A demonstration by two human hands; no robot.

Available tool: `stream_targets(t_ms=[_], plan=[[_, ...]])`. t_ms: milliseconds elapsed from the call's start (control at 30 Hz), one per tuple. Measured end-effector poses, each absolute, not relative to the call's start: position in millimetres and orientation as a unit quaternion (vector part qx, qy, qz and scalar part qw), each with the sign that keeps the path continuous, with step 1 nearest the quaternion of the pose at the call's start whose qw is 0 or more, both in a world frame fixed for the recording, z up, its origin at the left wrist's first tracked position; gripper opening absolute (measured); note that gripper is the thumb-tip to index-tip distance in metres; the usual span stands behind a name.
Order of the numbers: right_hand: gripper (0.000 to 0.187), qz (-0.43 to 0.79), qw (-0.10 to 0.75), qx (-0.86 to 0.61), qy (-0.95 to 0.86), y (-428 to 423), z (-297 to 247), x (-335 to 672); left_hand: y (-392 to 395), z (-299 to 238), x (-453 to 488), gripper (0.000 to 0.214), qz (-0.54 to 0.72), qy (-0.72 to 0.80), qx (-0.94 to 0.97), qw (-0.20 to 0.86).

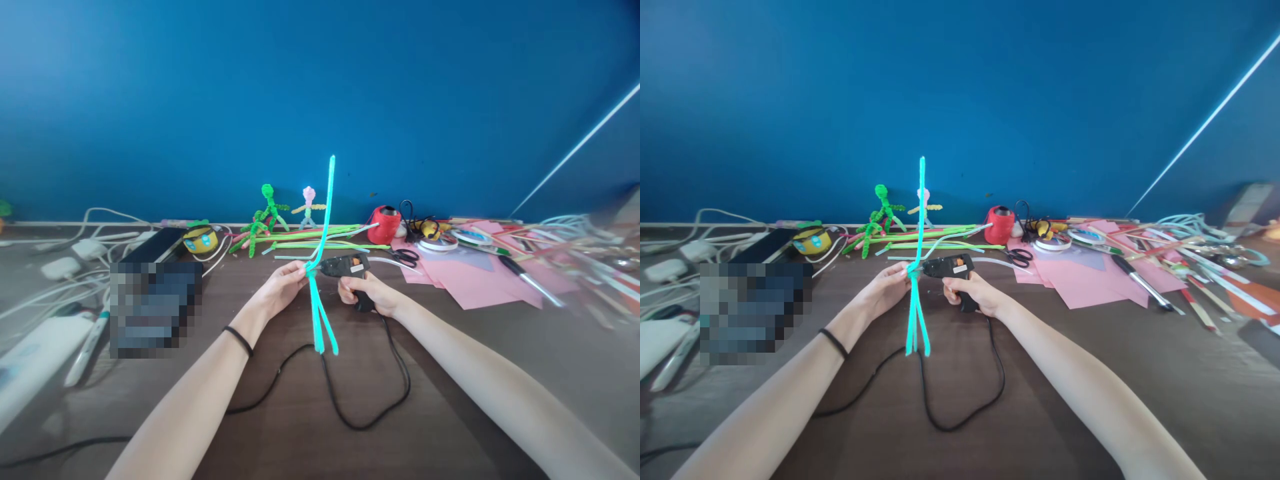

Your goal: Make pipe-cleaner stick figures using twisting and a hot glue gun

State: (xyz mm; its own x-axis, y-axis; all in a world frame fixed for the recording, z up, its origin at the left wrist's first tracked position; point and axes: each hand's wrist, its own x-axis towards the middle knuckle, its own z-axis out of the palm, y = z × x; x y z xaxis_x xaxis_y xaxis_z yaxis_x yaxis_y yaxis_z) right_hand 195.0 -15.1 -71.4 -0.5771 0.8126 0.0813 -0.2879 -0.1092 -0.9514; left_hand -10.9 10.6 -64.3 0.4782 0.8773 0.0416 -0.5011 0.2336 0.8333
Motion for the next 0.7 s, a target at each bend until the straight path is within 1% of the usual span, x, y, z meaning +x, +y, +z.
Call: stream_targets(t_ms=[233,700], plan=[[0.027,0.708,0.393,-0.24,-0.536,-15.0,-72.0,195.5,11.5,-64.9,-11.1,0.012,0.461,0.227,0.412,0.753],[0.027,0.713,0.393,-0.241,-0.529,-14.4,-71.8,195.8,10.8,-64.1,-10.4,0.017,0.46,0.236,0.412,0.75]])
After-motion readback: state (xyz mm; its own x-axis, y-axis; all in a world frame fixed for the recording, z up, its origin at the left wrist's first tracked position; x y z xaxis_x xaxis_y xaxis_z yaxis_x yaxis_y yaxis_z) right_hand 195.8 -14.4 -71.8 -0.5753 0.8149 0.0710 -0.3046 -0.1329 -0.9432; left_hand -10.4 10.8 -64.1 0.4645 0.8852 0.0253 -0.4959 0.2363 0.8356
